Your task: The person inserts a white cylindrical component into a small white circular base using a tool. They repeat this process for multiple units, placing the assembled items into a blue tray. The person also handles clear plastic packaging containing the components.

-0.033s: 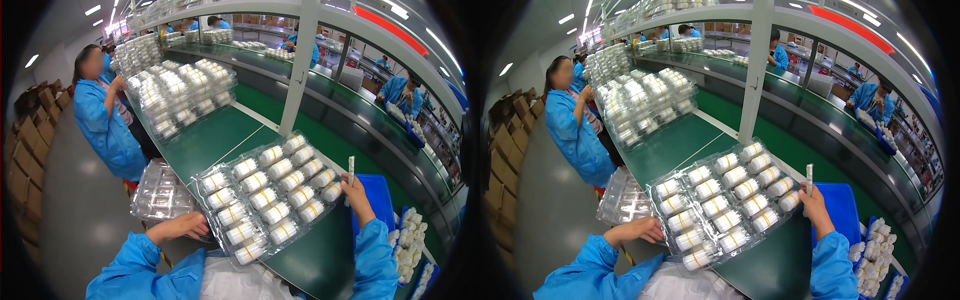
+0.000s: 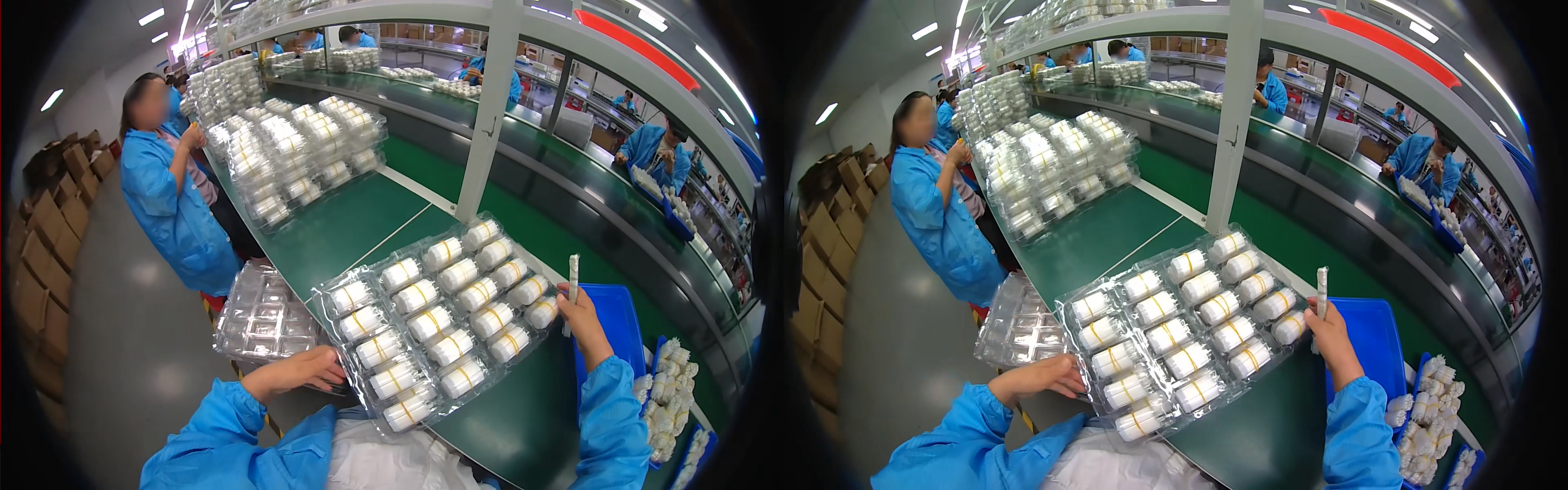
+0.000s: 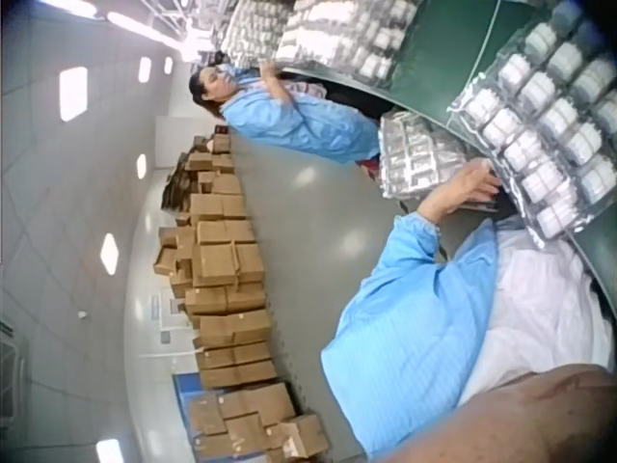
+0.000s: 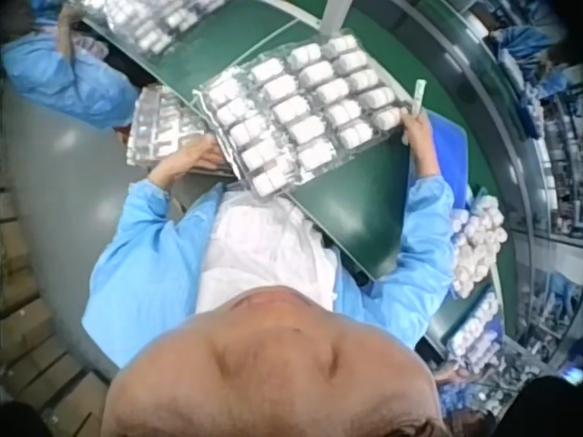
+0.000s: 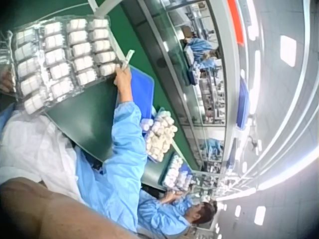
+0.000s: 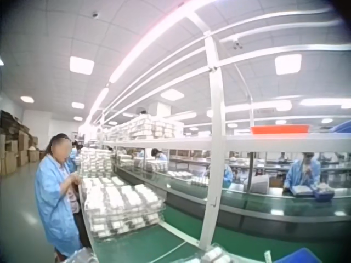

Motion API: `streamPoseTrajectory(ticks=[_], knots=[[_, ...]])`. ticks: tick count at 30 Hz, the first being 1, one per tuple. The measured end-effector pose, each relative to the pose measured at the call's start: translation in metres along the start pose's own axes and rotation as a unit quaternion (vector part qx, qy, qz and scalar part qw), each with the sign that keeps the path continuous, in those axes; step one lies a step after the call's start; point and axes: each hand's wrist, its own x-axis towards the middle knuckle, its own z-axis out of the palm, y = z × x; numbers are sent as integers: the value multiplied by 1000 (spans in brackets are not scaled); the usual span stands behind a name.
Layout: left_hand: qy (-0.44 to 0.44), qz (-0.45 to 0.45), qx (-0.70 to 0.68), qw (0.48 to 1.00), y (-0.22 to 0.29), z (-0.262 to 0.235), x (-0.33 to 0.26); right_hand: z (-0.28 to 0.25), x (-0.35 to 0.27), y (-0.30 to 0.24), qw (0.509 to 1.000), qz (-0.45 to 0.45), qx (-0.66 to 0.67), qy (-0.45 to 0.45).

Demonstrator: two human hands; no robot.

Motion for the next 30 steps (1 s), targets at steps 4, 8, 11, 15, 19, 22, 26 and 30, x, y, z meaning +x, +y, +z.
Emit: streamPoseTrajectory(ticks=[4,8,11,15,19,22,26,30], knots=[[-42,20,-50,998,-8,3,20,-1,-3,-2,1000,16,14,-10],[-10,-4,-60,998,6,6,22,1,-12,-7,1000,7,-8,-1],[12,17,-72,997,7,7,21,-2,-19,-4,1000,25,-10,0],[83,22,-56,995,8,8,20,0,-32,-13,999,11,-31,-20],[113,-9,-61,992,16,-4,19,1,-43,-15,997,8,-49,-55],[149,-1,-76,986,24,-13,20,0,-51,-20,997,43,-18,-64],[236,10,53,970,41,-18,22,0,-58,-15,993,84,54,-66],[286,105,168,937,41,-73,55,-5,-64,-15,979,138,143,-43]])
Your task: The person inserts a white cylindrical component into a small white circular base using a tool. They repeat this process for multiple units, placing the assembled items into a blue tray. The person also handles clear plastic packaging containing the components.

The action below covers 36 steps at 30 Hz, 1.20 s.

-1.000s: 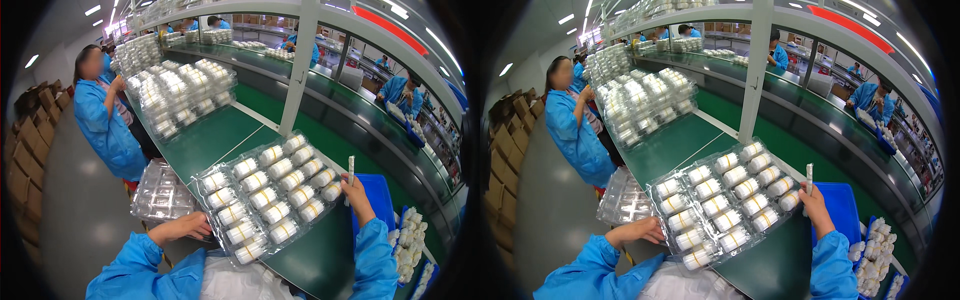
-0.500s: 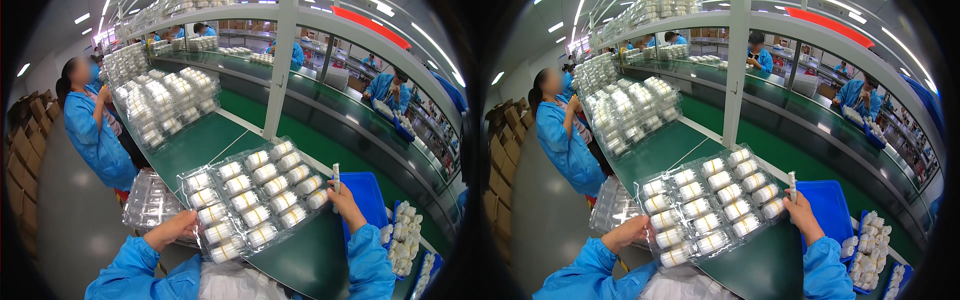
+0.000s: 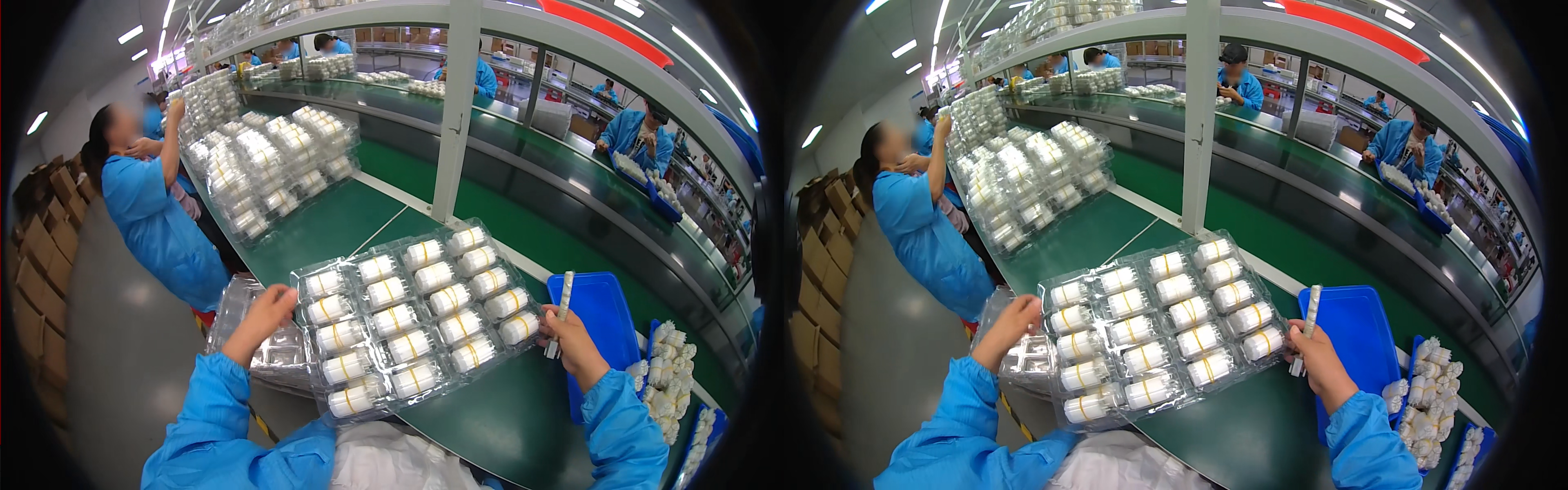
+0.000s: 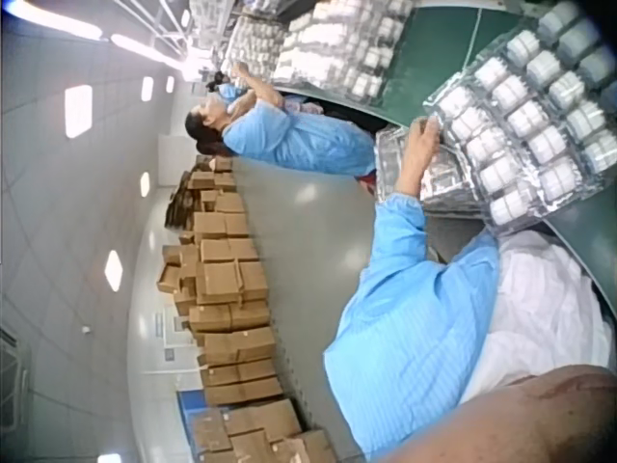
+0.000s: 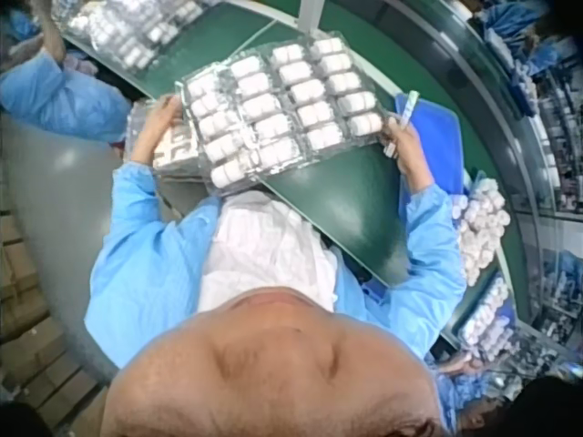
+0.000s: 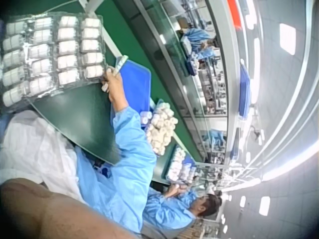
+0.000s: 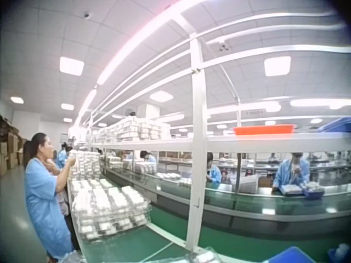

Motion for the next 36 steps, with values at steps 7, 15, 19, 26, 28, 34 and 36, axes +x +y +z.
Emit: streamPoseTrajectory(ticks=[7,15,19,26,28,34,36], knots=[[-48,-92,-176,979,27,-25,61,-10,-3,18,1000,-9,-23,-9],[-142,-87,-109,980,41,-14,79,-7,-15,17,1000,-17,-24,-8],[-146,-55,-127,980,25,-11,78,-11,-17,20,999,-11,-32,-9],[-56,-44,-187,980,28,-1,57,-7,-36,31,998,-6,-51,-25],[-67,-37,-206,976,21,-4,54,-5,-42,32,998,-3,-48,-37],[-54,-39,-223,973,22,2,54,-7,-66,40,999,14,-10,-48],[-62,-54,-220,972,17,-3,58,-7,-72,42,998,9,-14,-68]])
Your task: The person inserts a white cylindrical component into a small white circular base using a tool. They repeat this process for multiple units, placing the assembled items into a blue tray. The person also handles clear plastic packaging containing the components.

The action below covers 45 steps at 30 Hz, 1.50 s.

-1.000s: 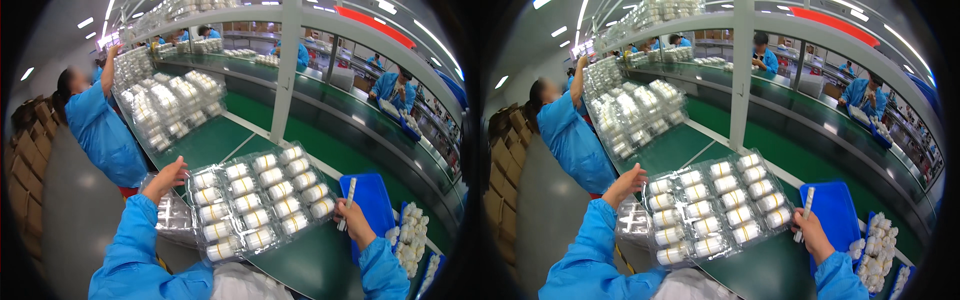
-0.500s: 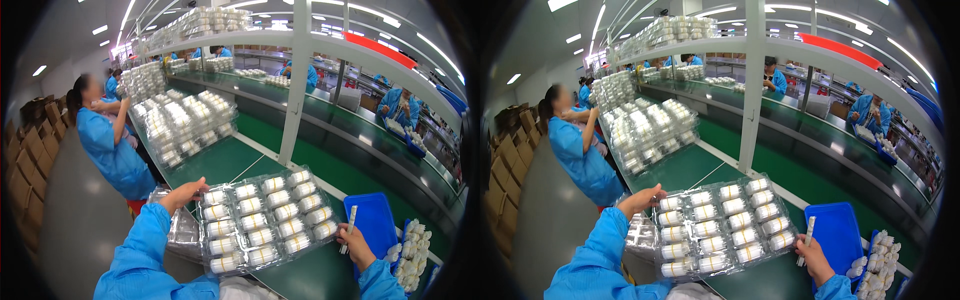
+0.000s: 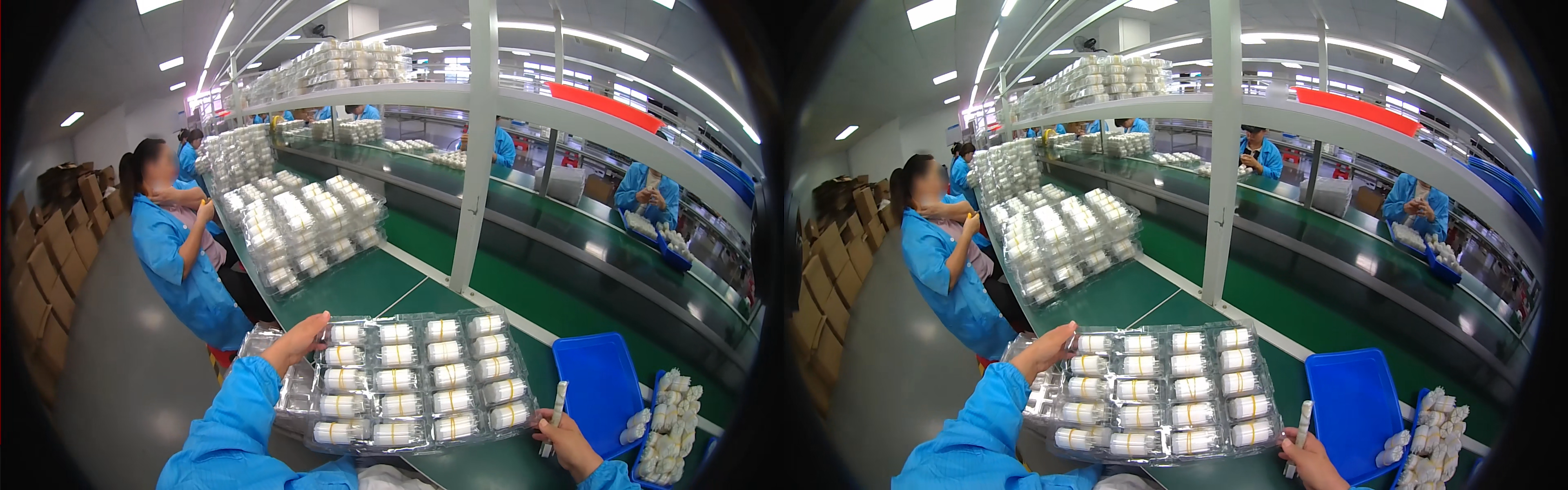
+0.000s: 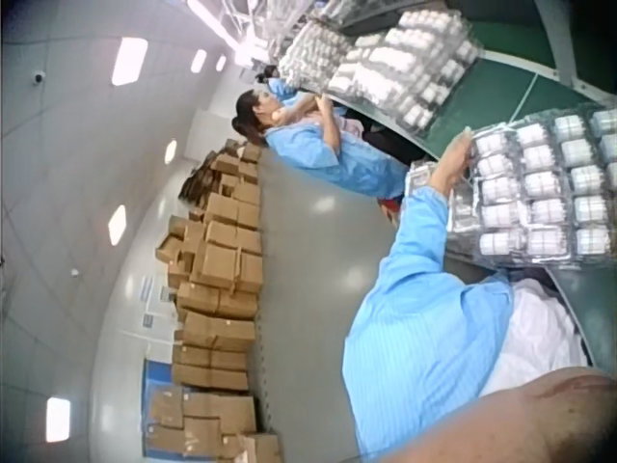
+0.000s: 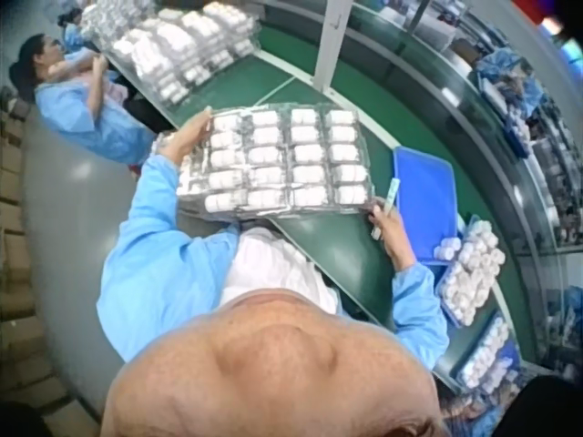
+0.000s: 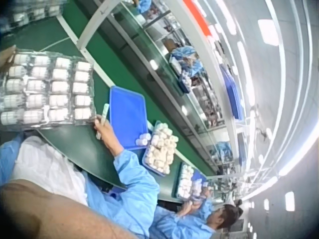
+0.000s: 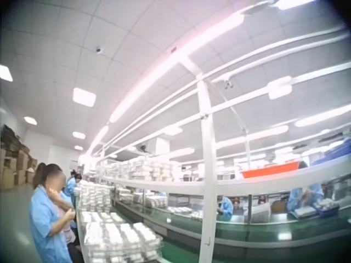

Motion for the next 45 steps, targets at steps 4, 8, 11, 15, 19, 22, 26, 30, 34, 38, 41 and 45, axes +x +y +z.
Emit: streamPoseTrajectory(ticks=[4,8,11,15,19,22,26,30,34,38,41,45], knots=[[10,-44,38,998,4,0,-7,6,-11,1,1000,-9,0,-19],[26,-60,70,995,10,5,-24,6,-11,8,999,-8,21,-27],[26,-70,89,993,7,4,-31,9,-19,14,999,-7,23,-39],[23,-98,107,989,-23,-22,-21,20,-32,6,997,9,23,-75],[35,-54,97,993,-18,-3,-37,24,-35,30,996,-5,69,-58],[52,-45,-6,998,-5,10,-53,34,-37,11,993,27,53,-101],[10,-20,-112,993,-12,12,-42,29,-28,33,989,-2,96,-110],[-64,-24,-136,988,0,14,-45,33,-18,62,991,-99,42,-74],[-46,-32,-125,991,14,43,-54,33,-20,52,984,-100,97,-107],[12,-42,-134,990,3,38,-38,27,-23,44,976,-56,156,-139],[-10,-48,-117,992,4,37,-27,29,-31,35,977,-36,176,-114],[-11,-93,-138,986,2,5,-40,32,-32,34,984,-41,155,-77]])
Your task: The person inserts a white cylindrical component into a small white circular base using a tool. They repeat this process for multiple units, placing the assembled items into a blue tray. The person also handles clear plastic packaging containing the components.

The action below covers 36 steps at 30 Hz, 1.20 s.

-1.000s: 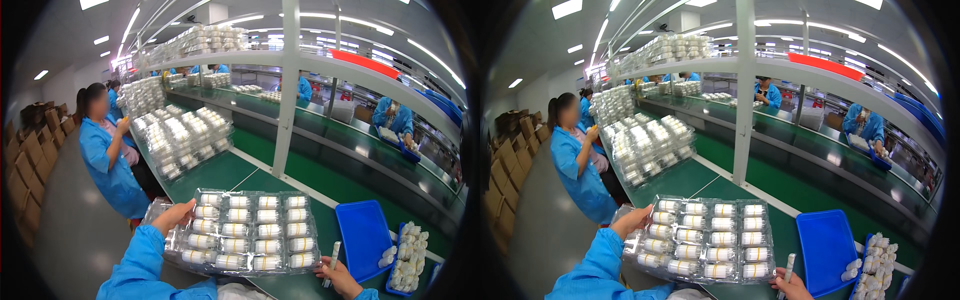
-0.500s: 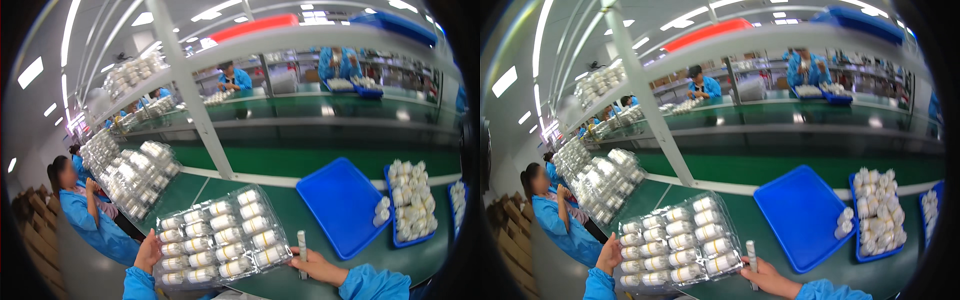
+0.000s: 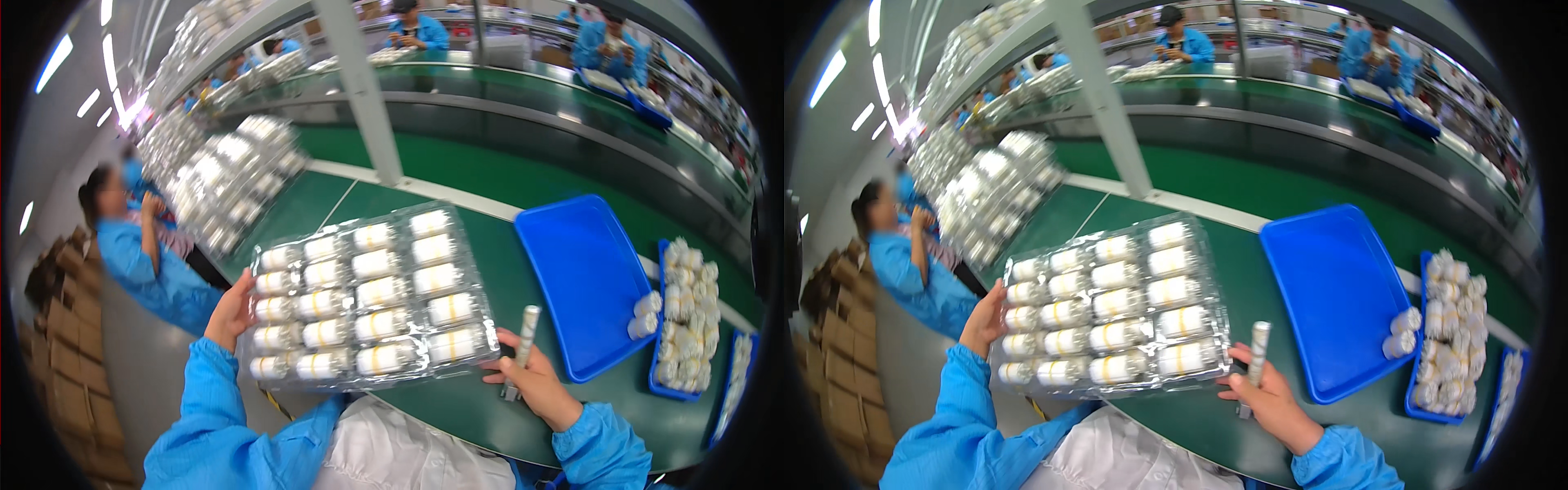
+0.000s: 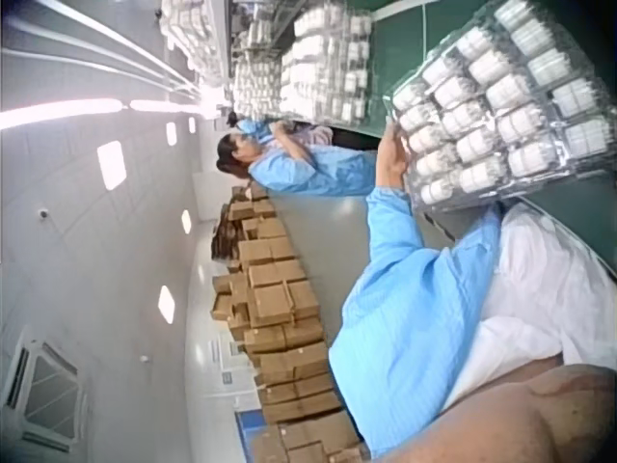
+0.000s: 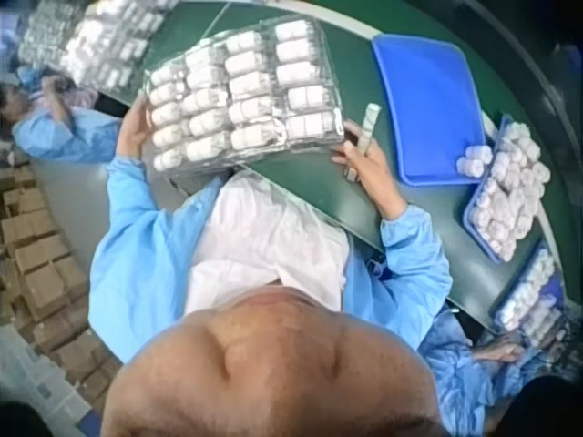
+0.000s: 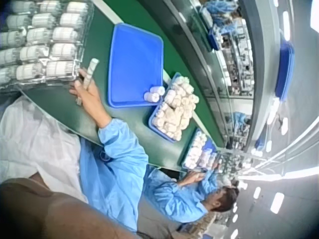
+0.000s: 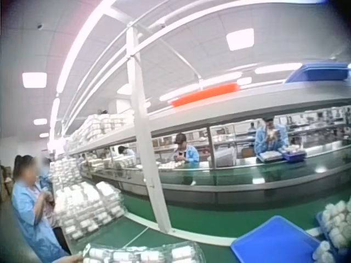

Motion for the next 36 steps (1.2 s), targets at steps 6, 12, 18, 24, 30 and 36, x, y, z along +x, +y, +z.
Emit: streamPoseTrajectory(ticks=[6,12,18,24,30,36], knots=[[-65,33,-9,997,-14,12,-20,9,14,-10,995,17,89,38],[36,126,-13,991,-25,-8,-17,37,51,-25,994,-5,82,70],[132,173,-123,968,-29,-39,-10,63,111,-30,996,-30,72,44],[145,213,-165,952,-38,-59,-1,72,187,-23,996,-60,27,68],[174,262,-23,949,-37,-47,-20,85,203,-59,995,-58,-22,81],[146,247,18,958,-30,-39,-41,92,205,-71,993,-85,-39,70]])
